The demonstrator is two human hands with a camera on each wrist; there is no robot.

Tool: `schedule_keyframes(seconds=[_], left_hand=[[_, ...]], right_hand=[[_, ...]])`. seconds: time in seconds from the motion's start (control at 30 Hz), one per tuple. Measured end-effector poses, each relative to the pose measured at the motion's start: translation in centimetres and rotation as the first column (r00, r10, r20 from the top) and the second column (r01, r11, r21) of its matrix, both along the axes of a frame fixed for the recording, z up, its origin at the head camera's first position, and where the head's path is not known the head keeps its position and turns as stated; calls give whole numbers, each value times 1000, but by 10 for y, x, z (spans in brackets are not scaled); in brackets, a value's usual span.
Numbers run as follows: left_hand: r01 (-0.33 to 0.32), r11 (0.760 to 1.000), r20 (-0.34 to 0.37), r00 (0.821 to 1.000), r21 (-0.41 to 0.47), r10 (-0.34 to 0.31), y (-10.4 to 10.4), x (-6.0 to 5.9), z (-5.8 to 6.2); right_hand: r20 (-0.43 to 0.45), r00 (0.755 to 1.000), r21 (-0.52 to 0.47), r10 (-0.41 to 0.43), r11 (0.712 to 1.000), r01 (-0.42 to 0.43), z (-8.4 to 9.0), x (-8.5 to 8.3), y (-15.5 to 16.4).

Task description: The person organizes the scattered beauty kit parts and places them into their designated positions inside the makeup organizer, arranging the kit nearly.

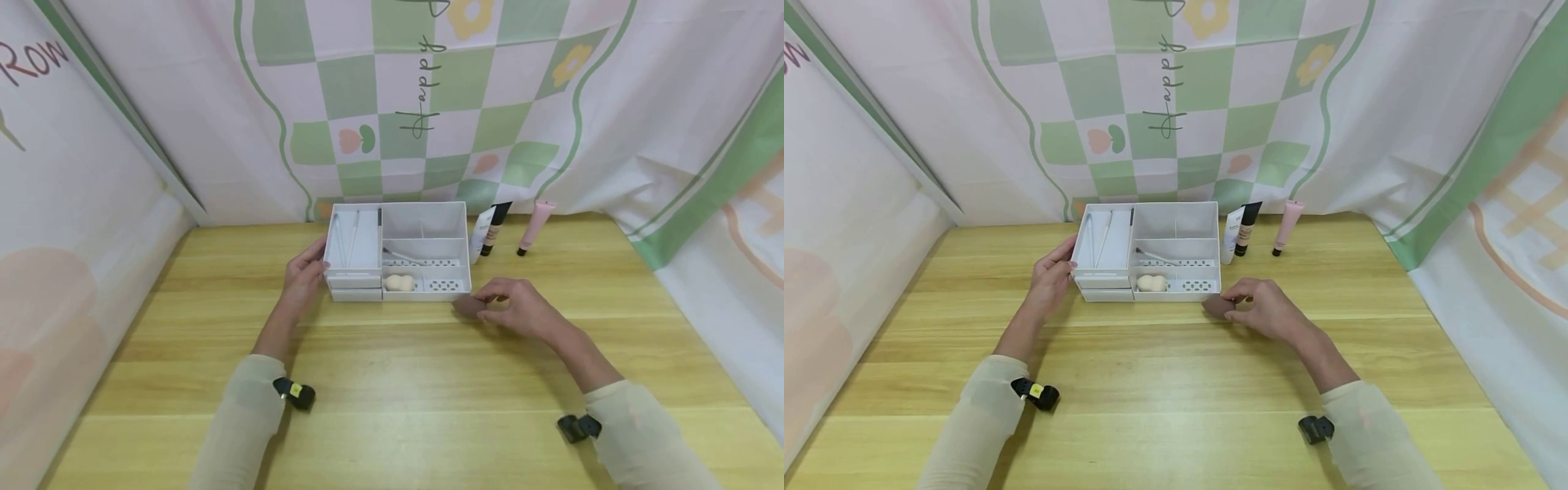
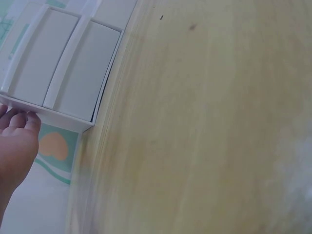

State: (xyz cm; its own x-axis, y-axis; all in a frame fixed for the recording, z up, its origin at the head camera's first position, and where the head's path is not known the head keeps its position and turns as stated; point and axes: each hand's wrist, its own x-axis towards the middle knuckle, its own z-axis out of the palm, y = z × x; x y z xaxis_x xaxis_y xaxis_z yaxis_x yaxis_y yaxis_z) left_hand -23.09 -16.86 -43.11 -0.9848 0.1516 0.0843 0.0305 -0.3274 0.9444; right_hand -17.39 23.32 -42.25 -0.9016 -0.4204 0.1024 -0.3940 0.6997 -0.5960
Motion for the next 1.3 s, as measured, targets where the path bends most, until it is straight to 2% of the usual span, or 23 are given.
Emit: schedule_keyframes(seconds=[0.27, 1.07, 1.3], left_hand=[[4, 1000, -7, 1000, -12, -4, 0, 1, 0], [1, 1000, 3, 1000, -31, -1, 0, 0, -1], [1, 1000, 0, 1000, -27, -1, -1, -1, -2]], right_hand=[[3, 1000, -1, -11, 1000, 11, 6, -1, -3], [-87, 996, -28, 17, 999, -19, 22, -13, -7], [-77, 997, -30, 2, 1000, -4, 26, -20, -11]])
